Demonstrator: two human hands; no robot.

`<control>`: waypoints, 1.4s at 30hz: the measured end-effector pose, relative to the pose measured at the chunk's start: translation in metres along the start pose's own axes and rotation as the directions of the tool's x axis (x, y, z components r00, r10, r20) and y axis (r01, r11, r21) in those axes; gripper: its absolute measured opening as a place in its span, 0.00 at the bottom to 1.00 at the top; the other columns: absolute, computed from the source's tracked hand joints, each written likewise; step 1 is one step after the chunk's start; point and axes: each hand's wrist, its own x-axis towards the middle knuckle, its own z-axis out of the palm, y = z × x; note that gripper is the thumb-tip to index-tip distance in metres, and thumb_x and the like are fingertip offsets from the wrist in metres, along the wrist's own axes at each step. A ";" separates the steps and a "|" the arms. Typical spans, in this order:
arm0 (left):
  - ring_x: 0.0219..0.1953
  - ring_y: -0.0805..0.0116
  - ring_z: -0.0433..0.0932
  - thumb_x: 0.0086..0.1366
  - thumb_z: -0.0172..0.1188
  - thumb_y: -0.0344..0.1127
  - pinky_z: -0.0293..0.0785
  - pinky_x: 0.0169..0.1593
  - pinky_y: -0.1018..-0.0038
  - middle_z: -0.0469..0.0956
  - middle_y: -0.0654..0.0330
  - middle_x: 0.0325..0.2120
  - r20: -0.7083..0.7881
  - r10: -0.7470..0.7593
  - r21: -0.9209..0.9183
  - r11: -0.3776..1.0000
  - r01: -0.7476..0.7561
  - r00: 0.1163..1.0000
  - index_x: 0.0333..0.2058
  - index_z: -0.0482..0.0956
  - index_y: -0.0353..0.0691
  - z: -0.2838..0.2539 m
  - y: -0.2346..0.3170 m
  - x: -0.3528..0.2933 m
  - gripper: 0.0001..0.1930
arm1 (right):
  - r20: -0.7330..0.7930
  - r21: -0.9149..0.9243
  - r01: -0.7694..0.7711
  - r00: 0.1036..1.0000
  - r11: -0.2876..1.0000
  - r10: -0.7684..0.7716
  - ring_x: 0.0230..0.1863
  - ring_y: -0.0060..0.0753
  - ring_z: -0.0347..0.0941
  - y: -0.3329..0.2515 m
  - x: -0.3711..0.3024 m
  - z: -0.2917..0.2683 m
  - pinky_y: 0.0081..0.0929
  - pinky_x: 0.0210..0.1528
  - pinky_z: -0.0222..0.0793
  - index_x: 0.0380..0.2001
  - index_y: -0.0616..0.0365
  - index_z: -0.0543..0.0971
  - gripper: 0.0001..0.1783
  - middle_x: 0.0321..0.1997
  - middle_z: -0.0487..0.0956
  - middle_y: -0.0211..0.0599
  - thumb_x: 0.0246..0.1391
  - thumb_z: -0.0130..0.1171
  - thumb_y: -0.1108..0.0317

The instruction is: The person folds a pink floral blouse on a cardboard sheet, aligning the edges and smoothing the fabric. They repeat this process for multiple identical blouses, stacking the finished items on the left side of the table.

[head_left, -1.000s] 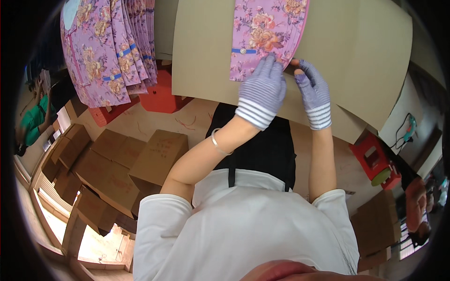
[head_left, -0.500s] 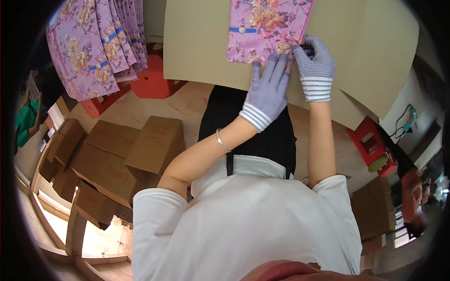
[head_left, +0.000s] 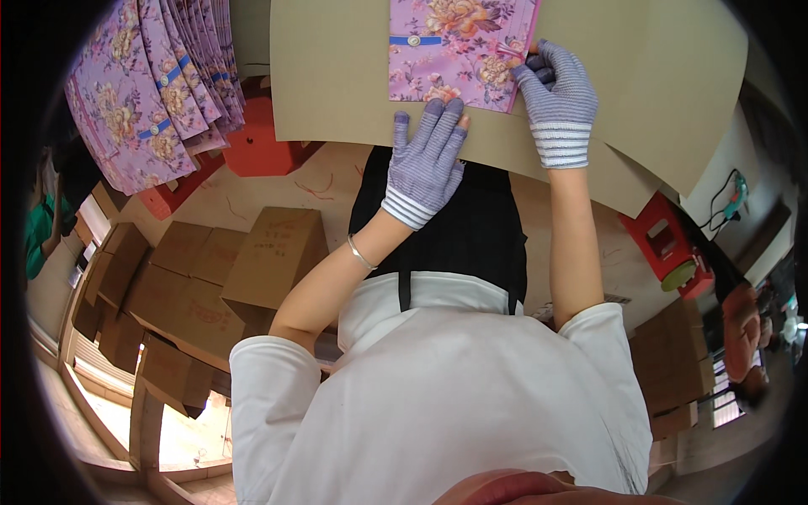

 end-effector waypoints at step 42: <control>0.51 0.35 0.75 0.68 0.27 0.33 0.76 0.52 0.45 0.74 0.33 0.50 0.542 -0.454 -0.836 -0.379 0.397 0.707 0.53 0.66 0.20 -0.115 -0.130 0.291 0.25 | 0.104 -0.283 -0.039 0.992 0.958 0.071 0.39 0.41 0.70 -0.024 -0.002 0.000 0.38 0.47 0.68 0.61 0.59 0.65 0.45 0.33 0.73 0.36 0.37 0.73 0.72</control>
